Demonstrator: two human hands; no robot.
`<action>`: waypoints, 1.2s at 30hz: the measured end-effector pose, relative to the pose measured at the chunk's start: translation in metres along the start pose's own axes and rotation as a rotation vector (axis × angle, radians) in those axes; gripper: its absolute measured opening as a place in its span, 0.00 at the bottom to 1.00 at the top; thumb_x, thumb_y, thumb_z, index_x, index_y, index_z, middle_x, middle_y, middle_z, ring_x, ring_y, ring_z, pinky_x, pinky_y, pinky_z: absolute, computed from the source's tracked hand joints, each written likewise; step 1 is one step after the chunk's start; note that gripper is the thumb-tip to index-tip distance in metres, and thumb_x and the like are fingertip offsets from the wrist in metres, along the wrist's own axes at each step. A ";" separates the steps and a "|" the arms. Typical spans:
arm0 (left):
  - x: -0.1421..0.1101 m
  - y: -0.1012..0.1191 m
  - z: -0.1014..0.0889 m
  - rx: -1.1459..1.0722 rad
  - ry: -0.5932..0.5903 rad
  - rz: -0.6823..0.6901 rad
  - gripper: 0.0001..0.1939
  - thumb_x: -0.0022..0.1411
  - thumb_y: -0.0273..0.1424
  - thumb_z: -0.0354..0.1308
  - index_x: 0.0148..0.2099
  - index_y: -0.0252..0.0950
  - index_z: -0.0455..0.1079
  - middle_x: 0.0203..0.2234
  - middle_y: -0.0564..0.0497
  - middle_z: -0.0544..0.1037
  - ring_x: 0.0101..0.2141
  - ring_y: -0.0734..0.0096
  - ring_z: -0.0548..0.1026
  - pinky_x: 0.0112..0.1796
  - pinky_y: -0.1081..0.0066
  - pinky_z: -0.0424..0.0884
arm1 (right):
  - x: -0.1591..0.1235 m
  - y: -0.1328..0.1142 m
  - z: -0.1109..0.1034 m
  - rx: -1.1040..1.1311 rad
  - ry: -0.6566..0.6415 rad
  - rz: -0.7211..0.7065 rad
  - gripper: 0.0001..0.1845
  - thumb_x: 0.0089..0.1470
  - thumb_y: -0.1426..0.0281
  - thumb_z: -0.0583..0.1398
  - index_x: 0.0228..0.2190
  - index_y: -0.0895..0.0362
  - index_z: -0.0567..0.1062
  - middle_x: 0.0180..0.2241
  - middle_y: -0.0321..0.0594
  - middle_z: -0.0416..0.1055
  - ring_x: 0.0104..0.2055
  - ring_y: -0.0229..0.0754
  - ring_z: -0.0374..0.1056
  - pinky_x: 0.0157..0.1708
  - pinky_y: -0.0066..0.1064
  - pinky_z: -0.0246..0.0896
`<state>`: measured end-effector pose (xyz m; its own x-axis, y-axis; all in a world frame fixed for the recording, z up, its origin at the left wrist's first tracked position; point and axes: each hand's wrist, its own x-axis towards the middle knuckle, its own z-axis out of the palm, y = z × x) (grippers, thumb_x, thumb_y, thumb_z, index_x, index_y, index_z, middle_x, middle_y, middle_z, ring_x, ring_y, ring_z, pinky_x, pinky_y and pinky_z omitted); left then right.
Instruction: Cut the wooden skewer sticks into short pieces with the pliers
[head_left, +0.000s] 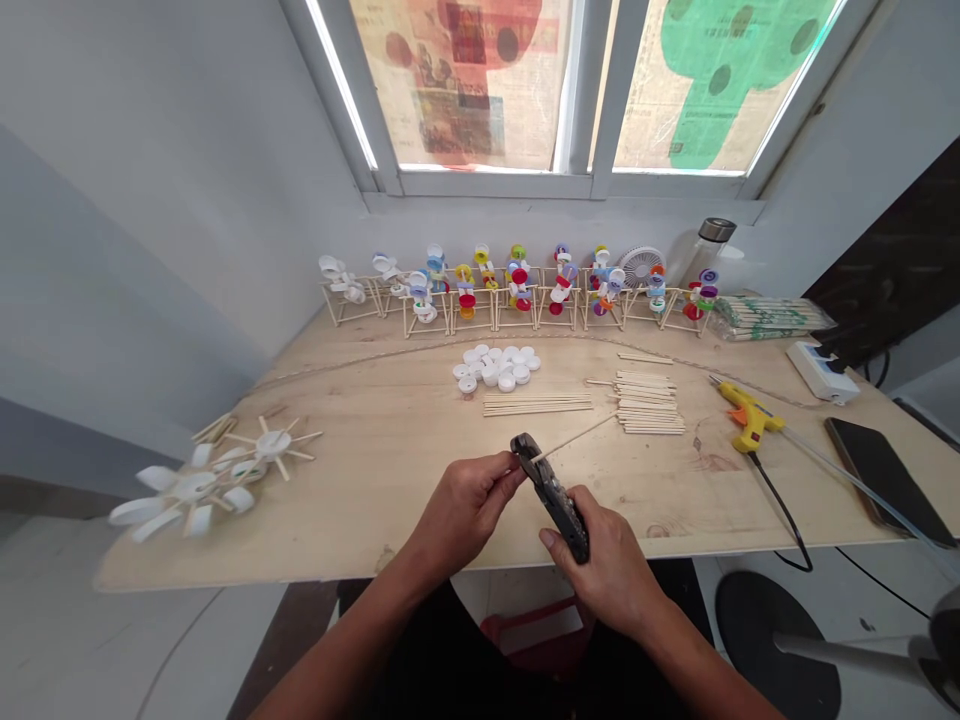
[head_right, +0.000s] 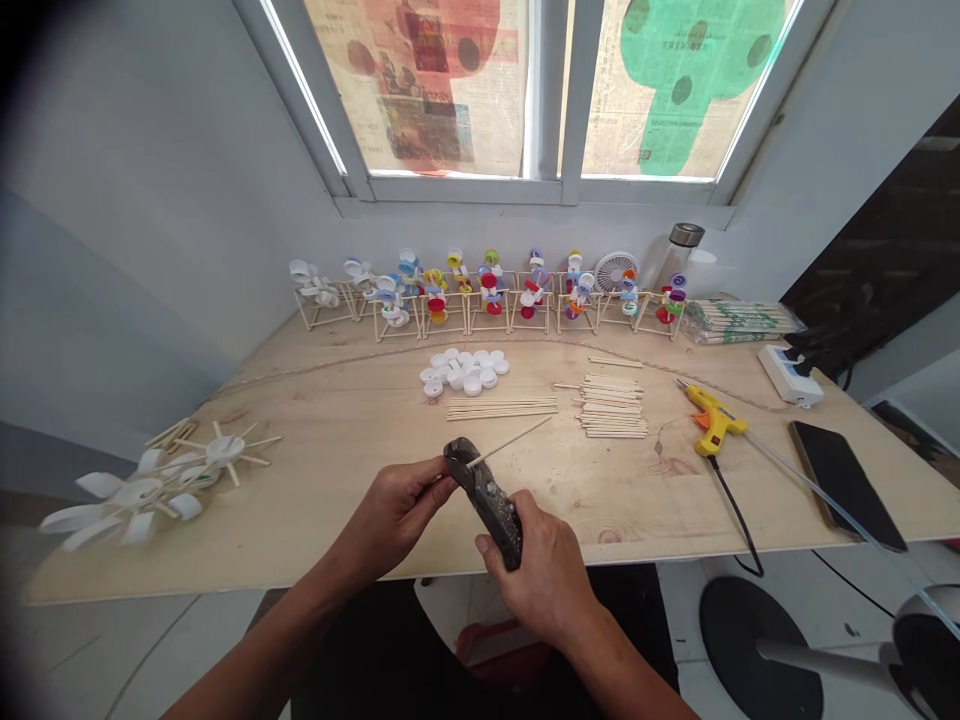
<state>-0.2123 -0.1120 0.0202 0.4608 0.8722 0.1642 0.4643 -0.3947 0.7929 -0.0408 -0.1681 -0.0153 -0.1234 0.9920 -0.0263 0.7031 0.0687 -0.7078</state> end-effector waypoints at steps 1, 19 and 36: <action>0.000 0.001 0.000 0.013 0.013 0.008 0.14 0.62 0.33 0.44 0.26 0.34 0.62 0.16 0.57 0.58 0.19 0.80 0.55 0.22 0.78 0.53 | 0.000 0.000 0.000 -0.001 0.002 0.001 0.08 0.50 0.63 0.54 0.30 0.54 0.63 0.22 0.33 0.65 0.22 0.39 0.62 0.23 0.26 0.50; -0.001 0.001 -0.007 -0.161 -0.181 -0.100 0.16 0.62 0.37 0.43 0.25 0.34 0.59 0.16 0.59 0.55 0.19 0.81 0.55 0.21 0.79 0.53 | -0.006 0.002 0.002 -0.045 0.016 -0.002 0.09 0.51 0.62 0.53 0.27 0.53 0.60 0.18 0.30 0.61 0.19 0.37 0.59 0.20 0.25 0.46; -0.006 0.007 0.002 0.183 0.045 0.114 0.13 0.62 0.31 0.43 0.27 0.35 0.62 0.17 0.55 0.66 0.19 0.78 0.63 0.22 0.78 0.57 | -0.009 -0.004 -0.004 0.043 -0.014 -0.014 0.08 0.50 0.63 0.54 0.29 0.54 0.62 0.21 0.31 0.63 0.23 0.38 0.60 0.23 0.25 0.49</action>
<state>-0.2103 -0.1203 0.0238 0.4856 0.8294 0.2761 0.5429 -0.5337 0.6484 -0.0393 -0.1764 -0.0094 -0.1431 0.9894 -0.0259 0.6706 0.0777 -0.7377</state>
